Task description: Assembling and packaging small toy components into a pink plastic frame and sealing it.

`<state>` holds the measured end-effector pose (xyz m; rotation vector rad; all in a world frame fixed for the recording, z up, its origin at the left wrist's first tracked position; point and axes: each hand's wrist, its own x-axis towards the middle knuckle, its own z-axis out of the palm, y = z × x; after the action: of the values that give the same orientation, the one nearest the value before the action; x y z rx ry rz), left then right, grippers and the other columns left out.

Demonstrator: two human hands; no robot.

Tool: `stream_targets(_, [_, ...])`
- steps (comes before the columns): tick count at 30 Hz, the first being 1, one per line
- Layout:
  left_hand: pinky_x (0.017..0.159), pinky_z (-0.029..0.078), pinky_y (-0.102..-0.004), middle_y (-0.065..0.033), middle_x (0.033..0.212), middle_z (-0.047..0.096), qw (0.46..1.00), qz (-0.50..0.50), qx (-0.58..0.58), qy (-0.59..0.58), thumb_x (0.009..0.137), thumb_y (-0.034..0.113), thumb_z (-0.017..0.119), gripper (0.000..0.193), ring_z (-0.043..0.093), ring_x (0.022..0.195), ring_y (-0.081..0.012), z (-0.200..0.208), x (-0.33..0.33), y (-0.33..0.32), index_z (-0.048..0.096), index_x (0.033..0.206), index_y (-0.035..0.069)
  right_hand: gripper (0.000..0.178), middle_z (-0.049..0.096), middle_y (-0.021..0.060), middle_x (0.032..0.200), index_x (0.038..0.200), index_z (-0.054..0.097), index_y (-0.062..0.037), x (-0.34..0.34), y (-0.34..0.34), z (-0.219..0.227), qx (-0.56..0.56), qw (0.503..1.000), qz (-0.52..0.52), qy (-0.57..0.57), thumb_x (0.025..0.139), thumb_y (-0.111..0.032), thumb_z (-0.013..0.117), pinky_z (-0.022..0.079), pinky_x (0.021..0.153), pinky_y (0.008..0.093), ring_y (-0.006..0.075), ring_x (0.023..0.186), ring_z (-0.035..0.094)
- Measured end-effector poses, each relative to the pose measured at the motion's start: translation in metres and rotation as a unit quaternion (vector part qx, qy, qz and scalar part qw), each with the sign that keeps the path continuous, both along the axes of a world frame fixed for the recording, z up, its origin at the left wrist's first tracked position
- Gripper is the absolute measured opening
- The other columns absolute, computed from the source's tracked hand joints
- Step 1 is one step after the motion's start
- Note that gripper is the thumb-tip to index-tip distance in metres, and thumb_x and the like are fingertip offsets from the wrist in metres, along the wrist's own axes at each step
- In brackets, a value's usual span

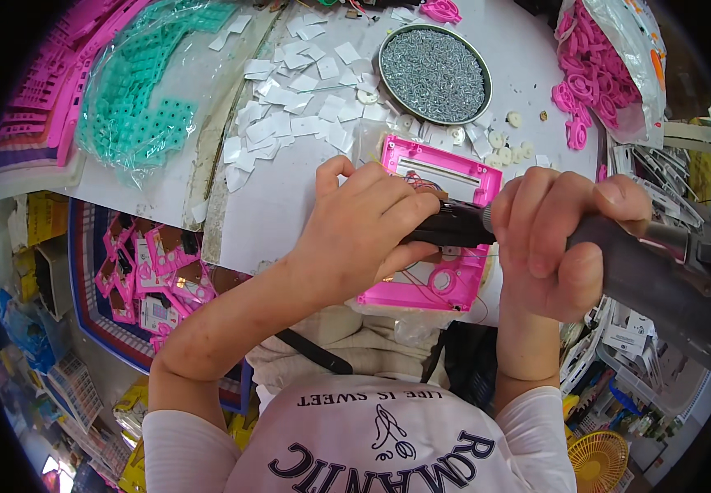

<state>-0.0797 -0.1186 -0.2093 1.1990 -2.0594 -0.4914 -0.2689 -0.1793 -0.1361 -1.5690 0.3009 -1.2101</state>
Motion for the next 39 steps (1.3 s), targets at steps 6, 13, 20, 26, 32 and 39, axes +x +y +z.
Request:
stream_targets(6, [0.089, 0.030, -0.0447, 0.0019, 0.098, 0.061, 1.000, 0.002, -0.001, 0.003, 0.072, 0.032, 0.083, 0.053, 0.055, 0.094, -0.0202, 0.000, 0.000, -0.002, 0.062, 0.119, 0.017, 0.045, 0.055, 0.0032, 0.069, 0.128, 0.044, -0.0033, 0.007, 0.003, -0.009, 0.026, 0.999, -0.021, -0.039, 0.094, -0.016, 0.071, 0.049, 0.058, 0.0330, 0.0140, 0.058, 0.051])
stream_targets(13, [0.090, 0.027, -0.0450, 0.0016, 0.098, 0.063, 1.000, 0.008, -0.002, 0.028, 0.077, 0.034, 0.081, 0.046, 0.055, 0.090, -0.0226, -0.003, 0.001, -0.001, 0.064, 0.117, 0.018, 0.037, 0.053, 0.0016, 0.067, 0.120, 0.047, -0.0078, 0.010, 0.003, -0.008, -0.022, 0.999, -0.015, 0.025, 0.095, -0.020, 0.071, 0.043, 0.052, 0.0286, 0.0131, 0.058, 0.050])
stream_targets(20, [0.092, 0.030, -0.0459, 0.0010, 0.101, 0.063, 0.999, 0.007, -0.015, 0.045, 0.069, 0.024, 0.085, 0.051, 0.056, 0.099, -0.0208, -0.002, -0.002, -0.001, 0.063, 0.113, 0.012, 0.041, 0.059, 0.0078, 0.074, 0.115, 0.052, -0.0005, 0.013, -0.008, -0.013, -0.068, 0.995, 0.066, 0.007, 0.083, 0.001, 0.078, 0.047, 0.054, 0.0302, 0.0162, 0.062, 0.058])
stream_targets(26, [0.093, 0.030, -0.0464, 0.0006, 0.101, 0.063, 0.999, 0.009, -0.020, 0.043, 0.070, 0.025, 0.085, 0.047, 0.056, 0.099, -0.0212, -0.001, -0.001, 0.001, 0.063, 0.110, 0.012, 0.069, 0.063, 0.0084, 0.082, 0.129, 0.051, 0.0005, -0.007, -0.027, -0.007, -0.072, 0.980, 0.155, 0.101, 0.075, -0.017, 0.090, 0.049, 0.064, 0.0340, 0.0184, 0.068, 0.060])
stream_targets(32, [0.095, 0.028, -0.0479, -0.0016, 0.103, 0.062, 0.999, 0.022, -0.024, 0.019, 0.074, 0.039, 0.081, 0.045, 0.055, 0.103, -0.0233, 0.003, 0.001, -0.002, 0.067, 0.109, 0.015, 0.105, 0.063, 0.0132, 0.122, 0.147, 0.046, -0.0026, -0.028, -0.005, 0.003, -0.044, 0.939, -0.033, 0.340, 0.057, -0.026, 0.095, 0.048, 0.092, 0.0375, 0.0250, 0.103, 0.059])
stream_targets(39, [0.100, 0.030, -0.0480, -0.0034, 0.117, 0.064, 0.988, 0.042, 0.020, 0.145, 0.075, 0.038, 0.084, 0.070, 0.052, 0.115, -0.0262, -0.009, 0.001, -0.004, 0.051, 0.128, 0.008, 0.047, 0.067, 0.0104, 0.102, 0.120, 0.063, -0.0029, -0.044, 0.001, -0.019, -0.210, 0.866, -0.119, 0.439, 0.077, -0.009, 0.079, 0.052, 0.073, 0.0341, 0.0269, 0.087, 0.063])
